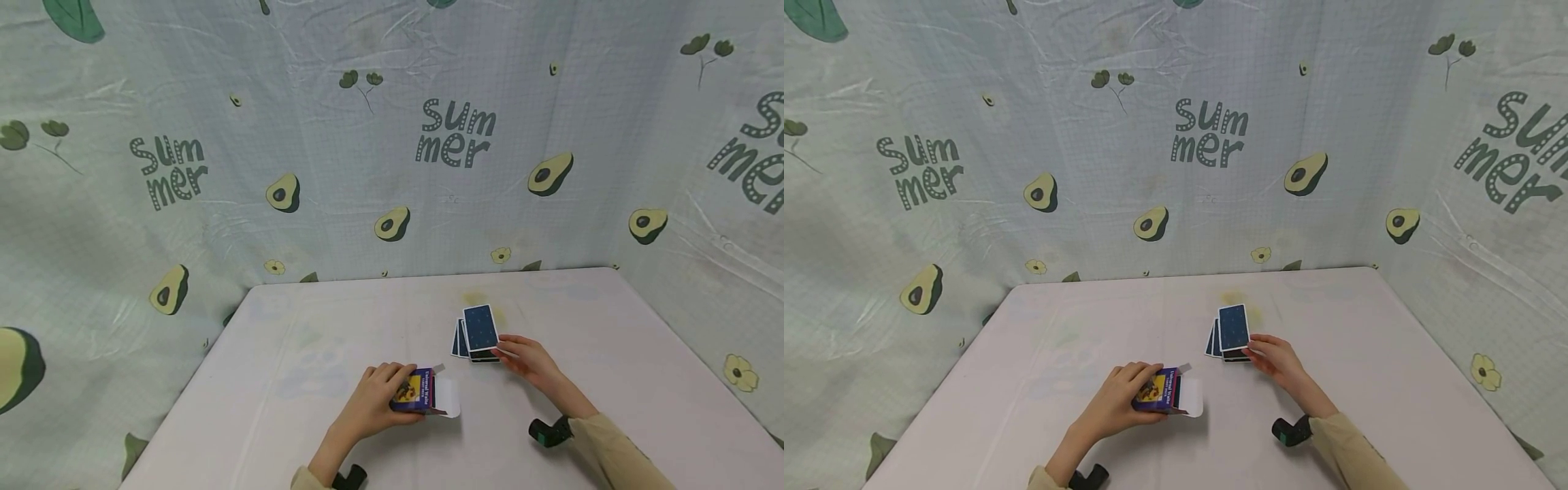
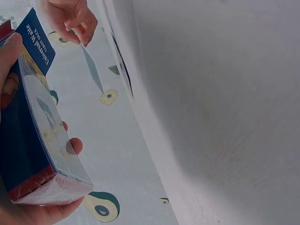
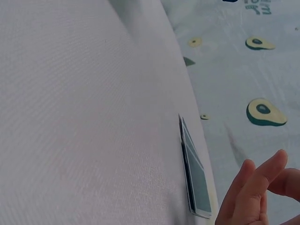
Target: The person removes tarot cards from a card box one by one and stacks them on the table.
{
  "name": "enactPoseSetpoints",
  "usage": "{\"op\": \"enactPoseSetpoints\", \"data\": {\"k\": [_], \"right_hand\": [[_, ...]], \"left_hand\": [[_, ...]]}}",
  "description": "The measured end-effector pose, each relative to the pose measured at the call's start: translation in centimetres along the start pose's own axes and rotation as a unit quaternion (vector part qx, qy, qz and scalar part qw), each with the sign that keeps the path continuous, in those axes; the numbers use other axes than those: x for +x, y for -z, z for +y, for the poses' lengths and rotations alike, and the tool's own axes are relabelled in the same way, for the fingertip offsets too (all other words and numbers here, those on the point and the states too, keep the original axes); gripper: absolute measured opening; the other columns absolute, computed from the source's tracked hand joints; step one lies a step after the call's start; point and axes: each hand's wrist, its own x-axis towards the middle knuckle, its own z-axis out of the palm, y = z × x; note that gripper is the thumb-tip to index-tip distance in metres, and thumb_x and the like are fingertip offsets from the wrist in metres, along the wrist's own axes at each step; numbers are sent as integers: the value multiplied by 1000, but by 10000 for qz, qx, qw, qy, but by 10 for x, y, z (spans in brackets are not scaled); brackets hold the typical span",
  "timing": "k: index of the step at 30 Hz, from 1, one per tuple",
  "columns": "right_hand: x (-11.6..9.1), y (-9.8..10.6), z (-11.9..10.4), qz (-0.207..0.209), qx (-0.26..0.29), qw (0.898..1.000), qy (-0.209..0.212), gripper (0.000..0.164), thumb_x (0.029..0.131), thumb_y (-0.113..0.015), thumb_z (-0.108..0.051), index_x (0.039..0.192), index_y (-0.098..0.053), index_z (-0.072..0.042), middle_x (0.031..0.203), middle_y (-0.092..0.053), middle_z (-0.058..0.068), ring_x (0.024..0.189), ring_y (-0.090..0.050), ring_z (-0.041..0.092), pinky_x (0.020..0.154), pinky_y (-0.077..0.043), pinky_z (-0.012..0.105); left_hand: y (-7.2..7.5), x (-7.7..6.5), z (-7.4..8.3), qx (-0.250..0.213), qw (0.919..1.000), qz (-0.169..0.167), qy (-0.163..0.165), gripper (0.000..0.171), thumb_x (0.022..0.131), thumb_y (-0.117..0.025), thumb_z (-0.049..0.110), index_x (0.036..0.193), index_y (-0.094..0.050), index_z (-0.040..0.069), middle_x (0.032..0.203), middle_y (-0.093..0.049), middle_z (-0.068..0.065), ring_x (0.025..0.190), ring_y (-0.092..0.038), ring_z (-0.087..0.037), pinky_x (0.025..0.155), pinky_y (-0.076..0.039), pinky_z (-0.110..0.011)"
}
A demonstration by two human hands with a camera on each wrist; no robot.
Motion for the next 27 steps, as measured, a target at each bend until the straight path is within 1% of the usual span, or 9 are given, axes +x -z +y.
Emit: {"op": "enactPoseSetpoints", "data": {"k": [4, 8, 12, 19, 23, 27], "right_hand": [[1, 0, 1, -31, -12, 10000, 40, 55, 88, -55, -9, 133, -30, 9, 77, -61, -5, 72, -62, 4, 63, -49, 15], [3, 2, 4, -212, -24, 9996, 193, 54, 88, -54, -7, 132, -30, 12, 76, -61, -6, 71, -62, 2, 62, -49, 15], [6, 4, 9, -300, -98, 9989, 338, 55, 87, -55, -6, 132, -30, 14, 77, -62, -6, 72, -62, 1, 64, -49, 15], [11, 2, 12, -110, -300, 9990, 324, 51, 87, -54, -2, 129, -32, 17, 78, -62, -1, 70, -63, 5, 65, -50, 18], [11, 1, 12, -40, -512, 9981, 331, 48, 87, -52, -1, 128, -34, 18, 83, -62, 4, 69, -63, 6, 65, -51, 20], [9, 1, 11, -61, -668, 9974, 279, 45, 87, -50, 0, 126, -34, 19, 82, -63, 6, 69, -64, 9, 66, -52, 21]], "left_hand": [[-1, 0, 1, 8, 10000, -1, -2, 76, 67, -69, 57, 128, -47, 18, 109, -56, 4, 95, -51, -10, 81, -39, -33], [-1, 0, 1, 11, 10000, 13, -23, 75, 67, -68, 57, 128, -48, 18, 109, -56, 4, 95, -51, -10, 80, -39, -32], [-1, 0, 2, -5, 10000, -3, -46, 75, 67, -69, 57, 128, -48, 17, 109, -56, 4, 94, -51, -9, 80, -39, -32], [0, 2, 1, -29, 9999, -111, -10, 75, 68, -67, 57, 129, -47, 18, 110, -55, 4, 96, -51, -10, 82, -39, -33], [0, 1, 1, -35, 9999, -97, -3, 75, 68, -68, 57, 129, -47, 18, 110, -56, 4, 96, -51, -10, 82, -39, -33], [-1, 0, 0, -31, 10000, -75, 3, 75, 68, -68, 57, 129, -47, 18, 110, -56, 4, 96, -51, -10, 82, -39, -33]]}}
